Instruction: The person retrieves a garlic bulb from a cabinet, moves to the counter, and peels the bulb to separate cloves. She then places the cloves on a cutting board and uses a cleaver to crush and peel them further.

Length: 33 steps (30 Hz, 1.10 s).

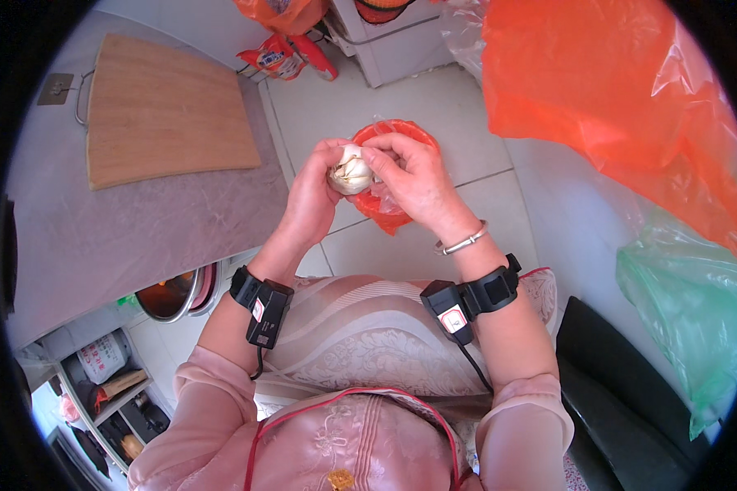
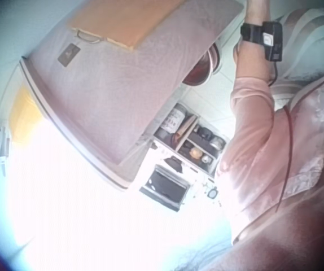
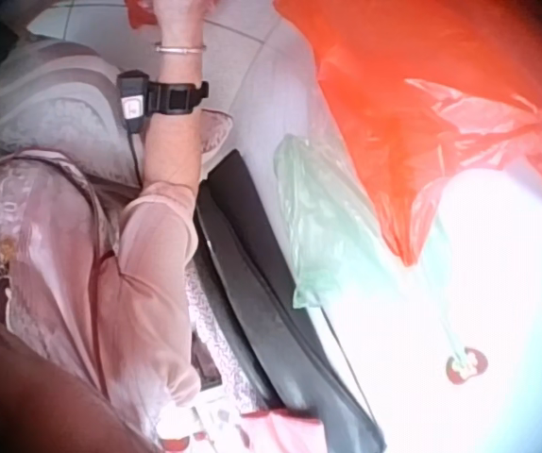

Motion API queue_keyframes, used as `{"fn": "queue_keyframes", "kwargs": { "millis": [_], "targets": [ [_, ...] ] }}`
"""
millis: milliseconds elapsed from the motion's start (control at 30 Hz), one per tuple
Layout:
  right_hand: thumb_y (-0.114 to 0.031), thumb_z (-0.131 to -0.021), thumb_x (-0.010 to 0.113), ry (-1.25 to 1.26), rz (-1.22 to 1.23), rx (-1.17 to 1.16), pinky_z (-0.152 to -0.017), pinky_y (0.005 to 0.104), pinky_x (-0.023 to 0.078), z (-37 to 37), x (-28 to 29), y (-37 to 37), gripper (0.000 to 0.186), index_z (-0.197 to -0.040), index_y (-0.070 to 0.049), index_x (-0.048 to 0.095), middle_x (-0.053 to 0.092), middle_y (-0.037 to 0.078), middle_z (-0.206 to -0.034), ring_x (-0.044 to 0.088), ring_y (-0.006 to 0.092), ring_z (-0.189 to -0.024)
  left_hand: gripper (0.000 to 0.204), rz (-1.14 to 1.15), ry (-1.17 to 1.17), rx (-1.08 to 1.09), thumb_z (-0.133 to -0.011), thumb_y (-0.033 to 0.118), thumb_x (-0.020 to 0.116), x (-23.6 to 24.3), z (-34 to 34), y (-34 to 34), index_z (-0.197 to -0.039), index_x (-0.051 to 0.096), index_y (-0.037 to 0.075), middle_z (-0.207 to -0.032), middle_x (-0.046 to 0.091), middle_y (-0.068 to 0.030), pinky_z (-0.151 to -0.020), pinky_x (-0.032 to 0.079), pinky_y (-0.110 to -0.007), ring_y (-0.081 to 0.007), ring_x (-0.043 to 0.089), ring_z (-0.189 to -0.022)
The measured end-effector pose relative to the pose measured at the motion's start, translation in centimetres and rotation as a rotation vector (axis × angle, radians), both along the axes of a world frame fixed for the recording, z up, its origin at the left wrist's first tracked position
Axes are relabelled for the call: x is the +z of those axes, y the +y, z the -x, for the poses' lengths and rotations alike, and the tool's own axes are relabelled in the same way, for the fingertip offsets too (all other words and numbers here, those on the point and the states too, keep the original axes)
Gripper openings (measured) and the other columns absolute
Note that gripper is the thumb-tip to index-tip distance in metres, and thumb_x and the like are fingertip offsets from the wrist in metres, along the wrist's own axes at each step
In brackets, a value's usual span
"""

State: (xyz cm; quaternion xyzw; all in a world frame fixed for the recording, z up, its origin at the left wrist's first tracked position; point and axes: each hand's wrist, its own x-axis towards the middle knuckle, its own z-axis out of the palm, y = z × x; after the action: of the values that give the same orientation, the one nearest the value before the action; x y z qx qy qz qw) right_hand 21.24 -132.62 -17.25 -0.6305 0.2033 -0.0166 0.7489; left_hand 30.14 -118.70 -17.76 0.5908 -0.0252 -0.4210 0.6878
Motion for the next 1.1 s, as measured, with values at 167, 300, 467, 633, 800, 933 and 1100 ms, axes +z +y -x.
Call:
{"fn": "queue_keyframes", "kwargs": {
  "millis": [167,300,467,633,800,933,1100],
  "targets": [
    [-0.017,-0.094,0.059,-0.075,0.155,0.083,-0.076,0.0237,0.050,-0.2,0.1,0.2,0.028,-0.116,0.000,0.057,0.065,0.006,-0.095,0.059,0.0091,-0.088,0.034,-0.060,-0.193,-0.001,-0.098,0.039,0.041,0.3,-0.4,0.2,-0.102,0.056,0.008,-0.091,0.059,-0.0001,-0.060,0.042,-0.023,-0.0073,0.054,-0.077],
    [-0.020,-0.092,0.062,-0.150,0.243,0.045,-0.072,0.0259,0.051,-0.3,0.3,0.8,0.028,-0.110,0.001,0.058,0.066,0.009,-0.089,0.063,0.0127,-0.079,0.041,-0.079,-0.288,-0.019,-0.098,0.047,0.044,1.2,-1.1,0.3,-0.098,0.058,0.007,-0.085,0.059,0.0021,-0.058,0.039,-0.021,-0.0044,0.051,-0.073],
    [-0.025,-0.089,0.065,-0.130,0.268,0.074,-0.068,0.0270,0.052,-0.5,0.6,1.6,0.030,-0.100,0.003,0.059,0.066,0.010,-0.084,0.065,0.0145,-0.074,0.046,-0.135,-0.203,0.027,-0.098,0.050,0.043,1.4,-0.9,0.2,-0.092,0.059,0.007,-0.078,0.058,0.0022,-0.054,0.038,-0.020,-0.0037,0.050,-0.067],
    [-0.029,-0.087,0.068,-0.068,0.250,0.087,-0.068,0.0280,0.053,-0.5,0.8,1.7,0.034,-0.097,0.003,0.060,0.067,0.011,-0.081,0.066,0.0150,-0.075,0.046,-0.132,-0.311,0.044,-0.100,0.046,0.040,0.6,-0.8,0.3,-0.089,0.058,0.006,-0.076,0.057,0.0005,-0.056,0.042,-0.023,-0.0066,0.051,-0.066],
    [-0.025,-0.087,0.066,-0.097,0.275,0.040,-0.069,0.0281,0.054,-0.5,0.9,2.1,0.030,-0.097,0.003,0.062,0.068,0.012,-0.082,0.067,0.0163,-0.076,0.040,-0.192,-0.597,0.015,-0.101,0.037,0.042,0.3,-1.0,0.4,-0.084,0.056,0.004,-0.071,0.055,-0.0003,-0.059,0.042,-0.026,-0.0102,0.047,-0.064],
    [-0.018,-0.087,0.063,-0.019,0.396,0.076,-0.069,0.0278,0.054,-0.2,1.0,2.1,0.021,-0.093,0.002,0.064,0.068,0.013,-0.082,0.068,0.0170,-0.075,0.036,-0.306,-0.801,-0.061,-0.101,0.031,0.046,0.5,-1.0,0.4,-0.082,0.052,0.001,-0.066,0.050,-0.0054,-0.057,0.040,-0.029,-0.0117,0.042,-0.062],
    [-0.013,-0.085,0.065,-0.025,0.225,0.135,-0.066,0.0257,0.053,-0.1,0.8,1.1,0.018,-0.090,0.004,0.064,0.068,0.009,-0.080,0.065,0.0125,-0.073,0.035,-0.270,-0.811,-0.114,-0.100,0.029,0.047,1.1,-0.9,0.4,-0.081,0.050,-0.001,-0.064,0.045,-0.0091,-0.057,0.040,-0.031,-0.0124,0.040,-0.061]
  ]
}}
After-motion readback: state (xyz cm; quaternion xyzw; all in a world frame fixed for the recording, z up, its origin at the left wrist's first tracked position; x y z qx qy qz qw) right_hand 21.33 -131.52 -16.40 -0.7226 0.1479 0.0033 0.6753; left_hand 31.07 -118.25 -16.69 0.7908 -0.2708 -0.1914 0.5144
